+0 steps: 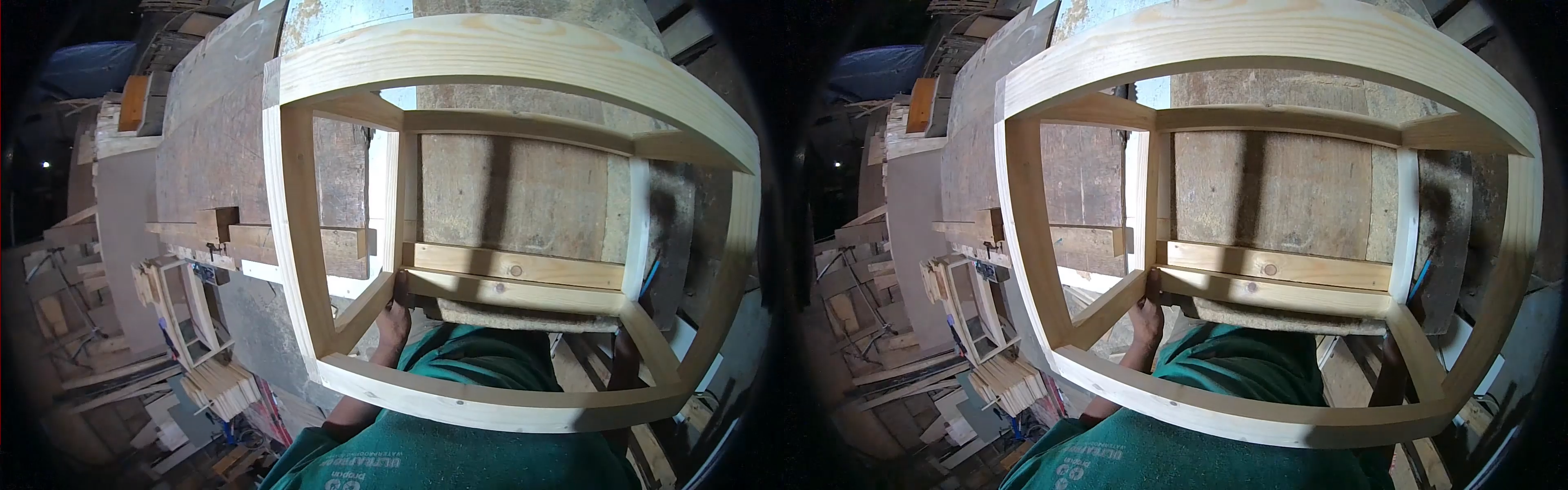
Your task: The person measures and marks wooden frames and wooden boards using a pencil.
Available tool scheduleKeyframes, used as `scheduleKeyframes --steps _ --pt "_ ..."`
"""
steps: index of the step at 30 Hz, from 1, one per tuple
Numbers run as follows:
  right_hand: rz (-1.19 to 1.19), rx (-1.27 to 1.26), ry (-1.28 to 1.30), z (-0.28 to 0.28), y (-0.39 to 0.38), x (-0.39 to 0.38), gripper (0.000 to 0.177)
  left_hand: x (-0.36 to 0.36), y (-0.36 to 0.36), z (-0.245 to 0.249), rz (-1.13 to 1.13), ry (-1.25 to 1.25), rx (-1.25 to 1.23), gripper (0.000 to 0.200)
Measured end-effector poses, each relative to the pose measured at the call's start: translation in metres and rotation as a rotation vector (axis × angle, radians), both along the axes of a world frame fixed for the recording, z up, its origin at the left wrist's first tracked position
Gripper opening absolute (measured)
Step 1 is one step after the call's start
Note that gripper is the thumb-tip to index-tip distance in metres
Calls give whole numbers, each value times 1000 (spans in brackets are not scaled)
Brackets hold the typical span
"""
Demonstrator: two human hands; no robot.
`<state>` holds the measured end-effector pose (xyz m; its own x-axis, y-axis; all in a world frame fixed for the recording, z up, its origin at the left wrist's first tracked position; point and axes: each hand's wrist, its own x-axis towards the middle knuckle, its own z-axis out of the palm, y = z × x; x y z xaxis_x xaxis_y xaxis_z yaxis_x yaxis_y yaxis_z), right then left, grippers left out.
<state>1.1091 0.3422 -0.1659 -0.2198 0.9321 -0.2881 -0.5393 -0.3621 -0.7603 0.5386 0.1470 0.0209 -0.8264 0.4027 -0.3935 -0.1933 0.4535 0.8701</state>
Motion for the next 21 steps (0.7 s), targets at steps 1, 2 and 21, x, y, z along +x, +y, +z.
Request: scheduleKeyframes --steps 1,2,21 --pt "49 28 -23 5 -2 -8 45 0 -1 -2 3 6 4 38" --pt "97 57 -47 10 -4 -16 45 1 -1 -3 40 5 16 40" --pt "65 144 -403 21 -8 -28 47 4 -7 -14 53 60 -181 38"
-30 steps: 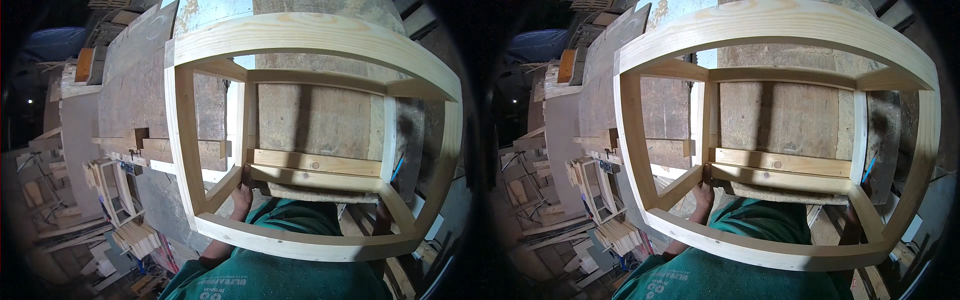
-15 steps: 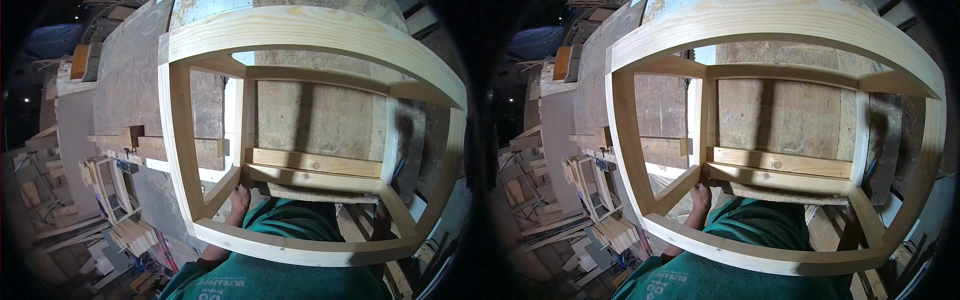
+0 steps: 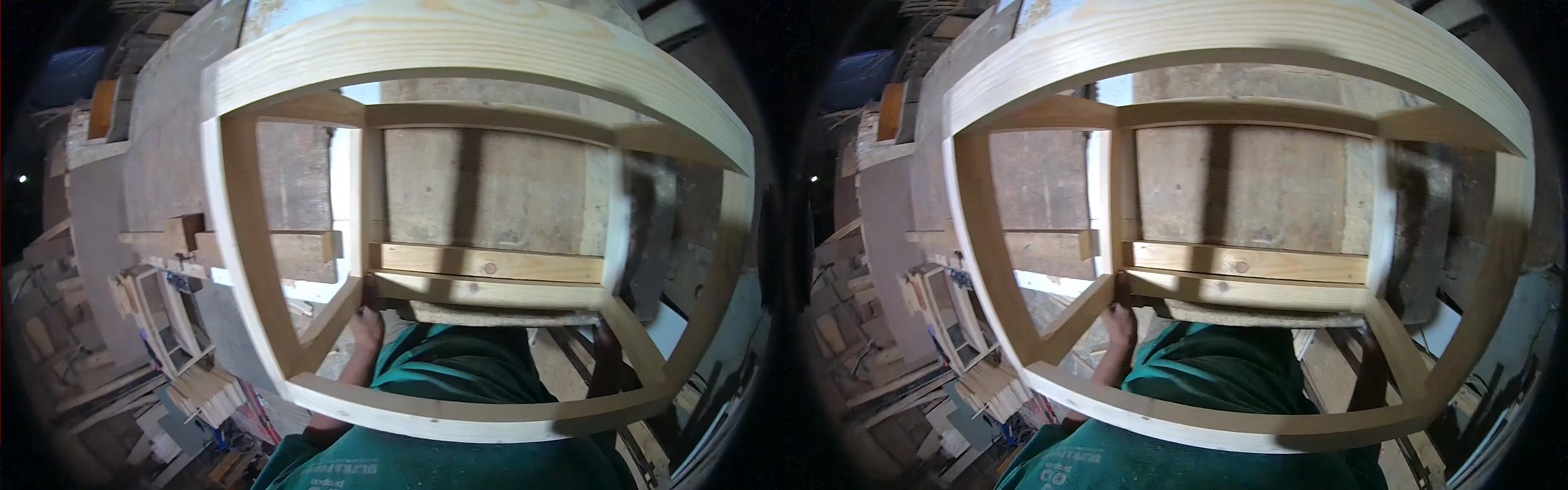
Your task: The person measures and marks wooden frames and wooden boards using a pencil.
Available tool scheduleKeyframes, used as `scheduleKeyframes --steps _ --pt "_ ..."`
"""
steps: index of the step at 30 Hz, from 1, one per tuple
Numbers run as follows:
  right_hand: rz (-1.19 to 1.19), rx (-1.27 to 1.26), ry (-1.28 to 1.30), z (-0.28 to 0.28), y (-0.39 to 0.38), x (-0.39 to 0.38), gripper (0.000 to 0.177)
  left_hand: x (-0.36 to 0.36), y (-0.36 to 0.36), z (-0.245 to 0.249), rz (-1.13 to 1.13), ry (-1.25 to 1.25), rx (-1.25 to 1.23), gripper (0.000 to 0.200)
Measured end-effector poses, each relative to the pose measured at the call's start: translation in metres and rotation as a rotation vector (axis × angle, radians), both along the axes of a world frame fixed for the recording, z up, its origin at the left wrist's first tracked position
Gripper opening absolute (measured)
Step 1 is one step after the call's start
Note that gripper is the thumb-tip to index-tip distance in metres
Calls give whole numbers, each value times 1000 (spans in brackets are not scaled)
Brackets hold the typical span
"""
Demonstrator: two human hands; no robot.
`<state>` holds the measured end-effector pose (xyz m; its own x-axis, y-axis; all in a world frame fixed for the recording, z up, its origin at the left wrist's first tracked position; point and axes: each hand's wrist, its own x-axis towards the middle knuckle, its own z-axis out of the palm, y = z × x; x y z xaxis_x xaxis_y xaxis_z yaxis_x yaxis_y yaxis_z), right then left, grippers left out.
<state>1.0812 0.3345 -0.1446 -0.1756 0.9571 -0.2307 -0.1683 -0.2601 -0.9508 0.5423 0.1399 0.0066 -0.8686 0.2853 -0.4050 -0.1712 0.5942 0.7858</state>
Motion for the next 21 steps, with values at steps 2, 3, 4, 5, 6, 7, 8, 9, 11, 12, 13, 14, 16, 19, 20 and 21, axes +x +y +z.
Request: scheduleKeyframes --steps 2,3,4,5,6,7,8,9,11,12,13,14,16,19,20,21 --pt "2 7 11 7 0 -7 48 -3 -13 -8 -66 82 -135 40" --pt "2 7 19 11 0 -12 48 -3 -17 -8 -109 128 -207 41" --pt "1 11 27 15 0 -16 48 -2 -14 -7 -94 123 -139 41" --pt "3 13 38 17 -1 -23 48 -2 -10 -2 -77 120 -74 41" --pt "5 14 47 20 -2 -28 48 -1 -4 1 -39 100 -36 40" --pt "5 16 54 22 -2 -33 48 -1 2 5 0 84 1 40" --pt "6 19 58 24 -3 -37 48 -1 6 10 9 57 15 38" --pt "6 19 65 24 -4 -41 48 -1 8 12 18 33 28 37" --pt "7 23 77 26 -4 -48 48 -6 -5 -5 64 -39 98 35" --pt "7 24 80 26 -4 -50 49 -5 -2 -5 64 -22 127 36" --pt "8 26 86 27 -3 -52 49 -4 0 -2 66 -3 154 36" --pt "7 27 91 27 -4 -53 49 -3 3 2 61 15 138 37" --pt "6 30 100 27 -3 -57 49 -2 11 8 55 57 107 38" --pt "3 31 114 26 -2 -61 49 0 17 17 73 8 133 39" --pt "4 32 117 26 -1 -61 49 0 17 16 65 20 144 39" --pt "2 32 121 25 -1 -64 49 -1 17 15 58 31 157 39"
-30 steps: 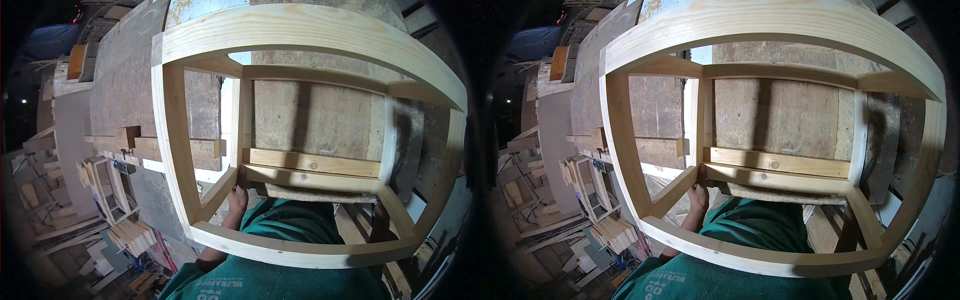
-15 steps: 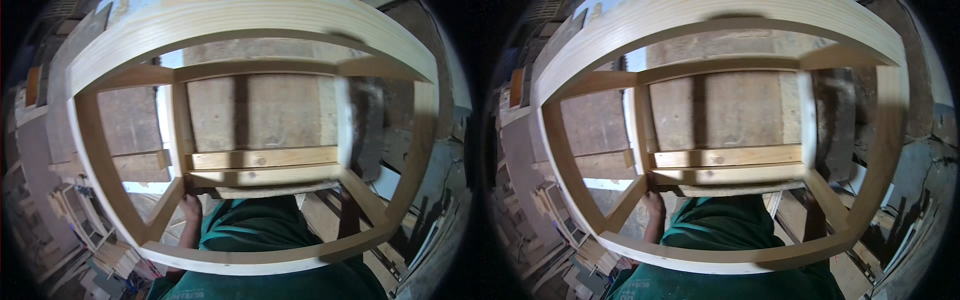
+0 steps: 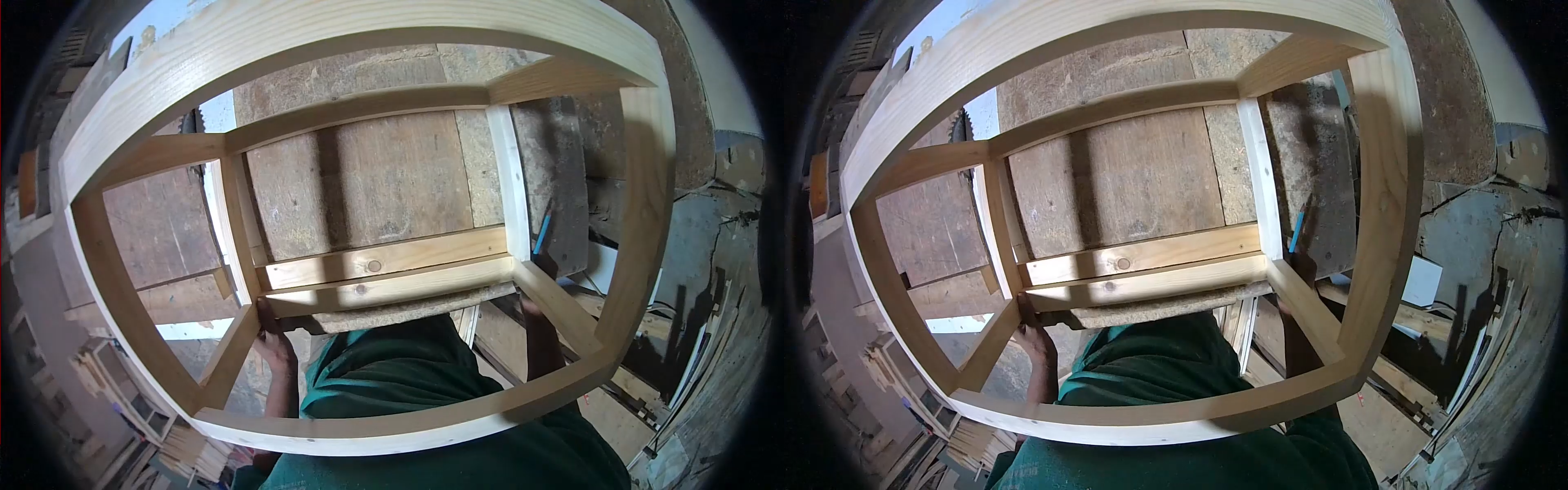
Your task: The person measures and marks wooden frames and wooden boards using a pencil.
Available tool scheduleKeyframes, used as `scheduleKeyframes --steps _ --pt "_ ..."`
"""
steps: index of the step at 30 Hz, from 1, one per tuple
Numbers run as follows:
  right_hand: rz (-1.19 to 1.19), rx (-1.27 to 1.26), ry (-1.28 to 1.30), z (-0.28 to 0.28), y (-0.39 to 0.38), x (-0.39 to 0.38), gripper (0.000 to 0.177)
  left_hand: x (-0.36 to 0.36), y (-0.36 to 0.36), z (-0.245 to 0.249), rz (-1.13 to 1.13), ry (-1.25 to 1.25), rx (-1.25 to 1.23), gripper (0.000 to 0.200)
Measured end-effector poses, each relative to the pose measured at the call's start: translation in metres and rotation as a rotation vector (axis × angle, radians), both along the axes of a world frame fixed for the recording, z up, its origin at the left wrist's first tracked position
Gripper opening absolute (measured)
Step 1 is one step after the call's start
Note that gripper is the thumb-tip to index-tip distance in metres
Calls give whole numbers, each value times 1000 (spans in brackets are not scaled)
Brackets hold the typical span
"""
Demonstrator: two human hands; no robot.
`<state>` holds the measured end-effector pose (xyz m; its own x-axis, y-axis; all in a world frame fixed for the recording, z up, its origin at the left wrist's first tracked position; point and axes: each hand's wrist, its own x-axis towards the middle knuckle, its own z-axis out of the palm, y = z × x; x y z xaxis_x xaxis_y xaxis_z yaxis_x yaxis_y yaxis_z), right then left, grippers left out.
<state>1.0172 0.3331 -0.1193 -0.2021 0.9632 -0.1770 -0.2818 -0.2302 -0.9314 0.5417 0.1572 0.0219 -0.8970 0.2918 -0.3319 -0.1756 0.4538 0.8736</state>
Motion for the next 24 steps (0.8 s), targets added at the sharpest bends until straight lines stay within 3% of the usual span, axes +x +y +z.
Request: scheduleKeyframes --steps 10,12,13,14,15,16,17,18,19,21,24 --pt "-26 -5 22 -4 -2 5 51 -6 -9 -9 -5 -33 -20 39" --pt "-31 -14 24 -9 -3 14 51 -2 -20 -20 -53 101 17 40" --pt "-30 -20 26 -12 -5 20 51 0 -3 6 -61 39 -158 36" --pt "-28 -28 32 -17 -4 27 51 -22 -84 -80 -207 186 -364 33" --pt "-21 -33 47 -23 -3 36 51 -26 -106 -106 -196 138 -426 34" --pt "-5 -36 64 -27 -2 43 51 -11 -54 -49 -129 165 -348 34" --pt "13 -46 93 -33 -1 50 51 -10 -49 -52 -60 158 -259 33" --pt "43 -51 135 -38 2 56 51 0 -12 -8 -44 -7 -104 39" --pt "78 -58 196 -42 3 63 52 -1 -8 -8 -67 52 -104 45" --pt "136 -67 282 -57 3 83 52 0 -3 -3 -19 -18 24 37" --pt "137 -20 231 -105 -1 133 50 1 -1 -2 -21 -18 101 34"
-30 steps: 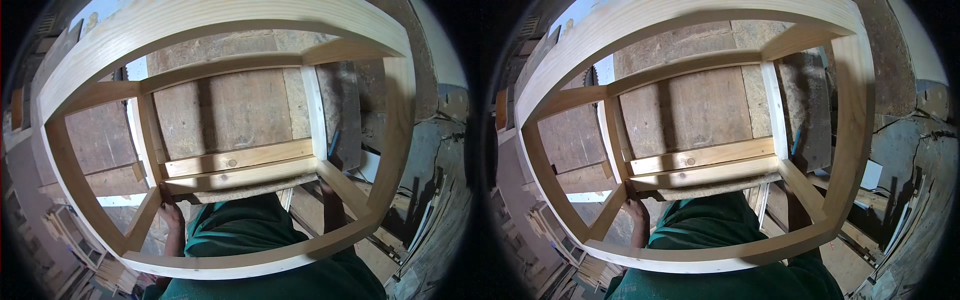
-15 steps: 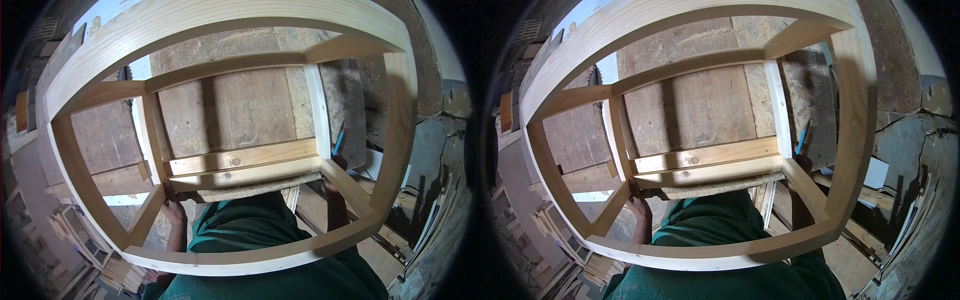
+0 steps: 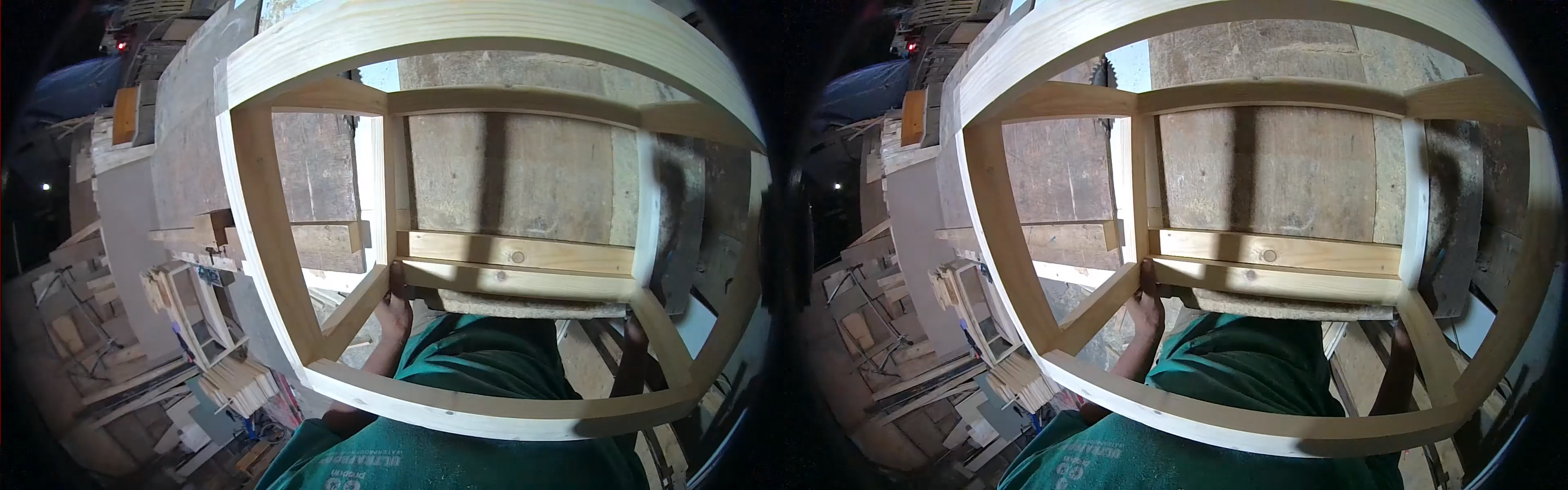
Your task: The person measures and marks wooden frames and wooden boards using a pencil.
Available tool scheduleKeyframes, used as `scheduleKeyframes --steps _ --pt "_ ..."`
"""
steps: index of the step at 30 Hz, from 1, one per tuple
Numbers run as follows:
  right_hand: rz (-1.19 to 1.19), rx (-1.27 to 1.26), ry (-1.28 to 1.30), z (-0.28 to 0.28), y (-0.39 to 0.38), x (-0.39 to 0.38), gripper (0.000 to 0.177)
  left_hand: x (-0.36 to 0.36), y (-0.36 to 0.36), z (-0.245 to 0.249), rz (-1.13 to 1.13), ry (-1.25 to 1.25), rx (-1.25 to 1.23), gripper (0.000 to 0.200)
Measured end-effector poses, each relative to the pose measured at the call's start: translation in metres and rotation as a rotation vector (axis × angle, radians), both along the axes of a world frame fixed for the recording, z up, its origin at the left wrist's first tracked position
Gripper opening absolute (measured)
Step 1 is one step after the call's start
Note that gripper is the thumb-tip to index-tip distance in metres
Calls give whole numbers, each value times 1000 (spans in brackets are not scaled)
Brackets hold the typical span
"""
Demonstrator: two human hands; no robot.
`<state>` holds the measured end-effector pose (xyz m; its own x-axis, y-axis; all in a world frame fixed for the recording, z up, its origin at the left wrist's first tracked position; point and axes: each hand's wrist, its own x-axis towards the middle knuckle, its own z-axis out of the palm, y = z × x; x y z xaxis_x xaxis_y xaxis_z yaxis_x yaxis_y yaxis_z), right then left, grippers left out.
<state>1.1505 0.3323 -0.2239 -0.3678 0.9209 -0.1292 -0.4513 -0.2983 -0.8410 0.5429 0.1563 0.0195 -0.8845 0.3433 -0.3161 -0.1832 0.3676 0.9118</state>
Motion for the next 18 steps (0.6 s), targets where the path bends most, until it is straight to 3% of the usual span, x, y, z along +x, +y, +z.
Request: scheduleKeyframes --steps 2,4,6,8,9,11,15,17,18 --pt "-29 80 -233 -4 -1 3 48 1 1 -4 18 19 43 33" --pt "-61 212 -724 7 -6 -7 45 1 -1 -3 9 -9 23 32" --pt "-322 -341 -8 42 -2 -14 42 2 -2 -2 15 -30 21 32" --pt "-331 -278 -133 66 0 -40 39 2 -1 -2 34 -40 37 31" --pt "-207 66 -615 72 4 -61 37 3 0 -1 37 -26 14 33" --pt "-56 400 -1020 74 8 -72 36 3 3 2 41 3 -31 38" --pt "-204 76 -629 38 2 -41 35 3 6 6 49 -37 -28 38" --pt "-272 97 -595 28 -1 -36 37 4 6 7 62 -71 -17 38" --pt "-258 259 -697 35 0 -51 39 3 4 5 46 -75 -23 39"
